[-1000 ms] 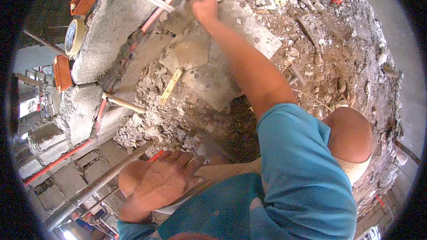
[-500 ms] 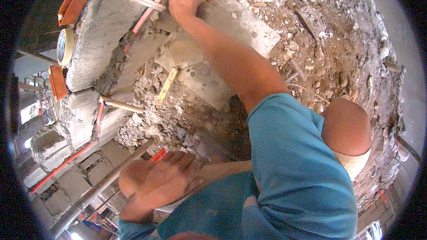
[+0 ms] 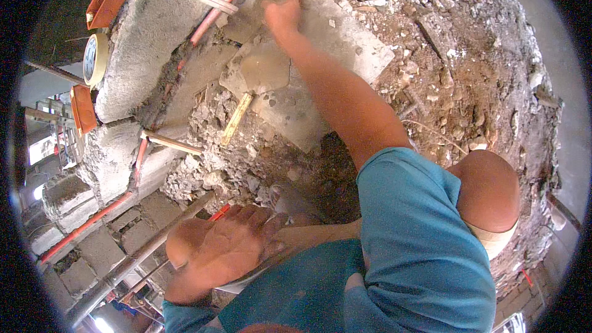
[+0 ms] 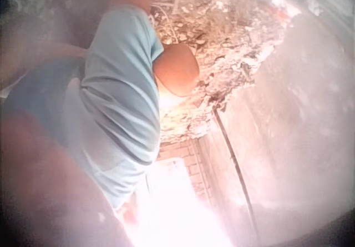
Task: The person secures orange electrical boxes and white conduits to a rough concrete wall using tape and small fasteners. They repeatedly position the boxes, wrap tape around the conduits, and adjust the components to align them along the wall.
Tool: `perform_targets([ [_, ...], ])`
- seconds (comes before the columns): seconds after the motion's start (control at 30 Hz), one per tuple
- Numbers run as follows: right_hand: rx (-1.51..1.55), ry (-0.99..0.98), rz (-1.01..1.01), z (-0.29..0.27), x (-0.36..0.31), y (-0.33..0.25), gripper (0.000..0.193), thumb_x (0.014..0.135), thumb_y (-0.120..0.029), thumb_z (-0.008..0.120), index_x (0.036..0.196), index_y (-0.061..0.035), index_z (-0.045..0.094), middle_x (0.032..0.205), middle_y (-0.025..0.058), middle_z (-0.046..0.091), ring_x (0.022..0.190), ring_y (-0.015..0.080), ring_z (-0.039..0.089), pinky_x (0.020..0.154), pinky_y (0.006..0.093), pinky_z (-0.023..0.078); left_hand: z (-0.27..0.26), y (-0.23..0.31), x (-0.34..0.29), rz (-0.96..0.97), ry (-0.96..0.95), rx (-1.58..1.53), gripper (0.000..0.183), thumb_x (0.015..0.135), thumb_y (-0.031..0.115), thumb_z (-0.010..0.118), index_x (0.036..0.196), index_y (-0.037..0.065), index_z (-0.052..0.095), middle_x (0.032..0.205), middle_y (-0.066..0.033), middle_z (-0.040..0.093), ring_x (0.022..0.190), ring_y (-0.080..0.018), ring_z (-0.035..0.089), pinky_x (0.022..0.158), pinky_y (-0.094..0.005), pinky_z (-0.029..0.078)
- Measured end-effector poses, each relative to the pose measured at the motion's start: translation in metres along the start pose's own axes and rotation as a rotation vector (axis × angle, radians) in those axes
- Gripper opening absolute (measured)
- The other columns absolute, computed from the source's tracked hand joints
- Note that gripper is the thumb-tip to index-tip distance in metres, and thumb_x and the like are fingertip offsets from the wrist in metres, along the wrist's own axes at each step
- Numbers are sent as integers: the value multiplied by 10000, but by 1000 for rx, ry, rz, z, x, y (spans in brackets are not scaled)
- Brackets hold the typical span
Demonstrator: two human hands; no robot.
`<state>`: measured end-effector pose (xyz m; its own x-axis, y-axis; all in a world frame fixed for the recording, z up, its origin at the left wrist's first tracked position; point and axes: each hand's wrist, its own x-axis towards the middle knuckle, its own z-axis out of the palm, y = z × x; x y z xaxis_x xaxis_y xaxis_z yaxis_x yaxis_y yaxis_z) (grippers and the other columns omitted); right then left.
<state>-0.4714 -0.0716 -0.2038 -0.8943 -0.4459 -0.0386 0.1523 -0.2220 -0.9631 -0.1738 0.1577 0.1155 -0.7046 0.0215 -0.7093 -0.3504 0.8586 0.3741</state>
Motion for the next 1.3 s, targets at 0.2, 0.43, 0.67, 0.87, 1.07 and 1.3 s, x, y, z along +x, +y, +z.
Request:
perform_targets([
  [0.2,330,-108,282,39,-23,-46,502,832,-22,747,1238,65,464,1003,213,681,673,284,677,535,401,564,12,-3,-10,-32,80,-18,506,1025,397,610,1402,59,637,1221,-168,702,1158,-340,680,1020,-485,528],
  [0.43,192,-255,348,16,-16,-54,378,853,4,715,1158,45,494,836,154,632,540,251,610,511,393,560,18,-3,-19,32,150,43,327,975,233,601,1212,11,644,1069,-157,683,1030,-307,687,909,-403,539],
  [0.67,124,-181,221,9,-26,-67,426,846,4,712,1189,44,462,838,159,646,552,240,623,502,404,539,12,4,-12,7,129,79,495,1013,407,618,1315,19,674,1224,-164,700,1181,-343,650,1042,-453,514],
  [0.87,211,-201,296,22,-26,-82,508,816,15,733,1219,50,426,836,179,652,537,246,623,516,404,527,14,11,-9,-10,79,1,495,1014,405,630,1317,16,674,1218,-170,698,1156,-350,659,1027,-453,522],
  [1.07,246,-388,406,3,-13,-86,540,838,-46,768,1250,72,439,899,165,654,583,230,631,567,415,582,19,20,-7,2,37,-34,491,1012,400,635,1333,29,662,1222,-183,696,1149,-356,665,1009,-466,535],
  [1.3,100,-207,281,-1,-23,-99,648,853,-42,763,1377,74,401,1021,198,661,578,216,611,562,392,590,10,19,7,-22,109,111,453,1025,397,619,1275,22,663,1235,-207,689,1159,-379,658,1022,-498,530],
])
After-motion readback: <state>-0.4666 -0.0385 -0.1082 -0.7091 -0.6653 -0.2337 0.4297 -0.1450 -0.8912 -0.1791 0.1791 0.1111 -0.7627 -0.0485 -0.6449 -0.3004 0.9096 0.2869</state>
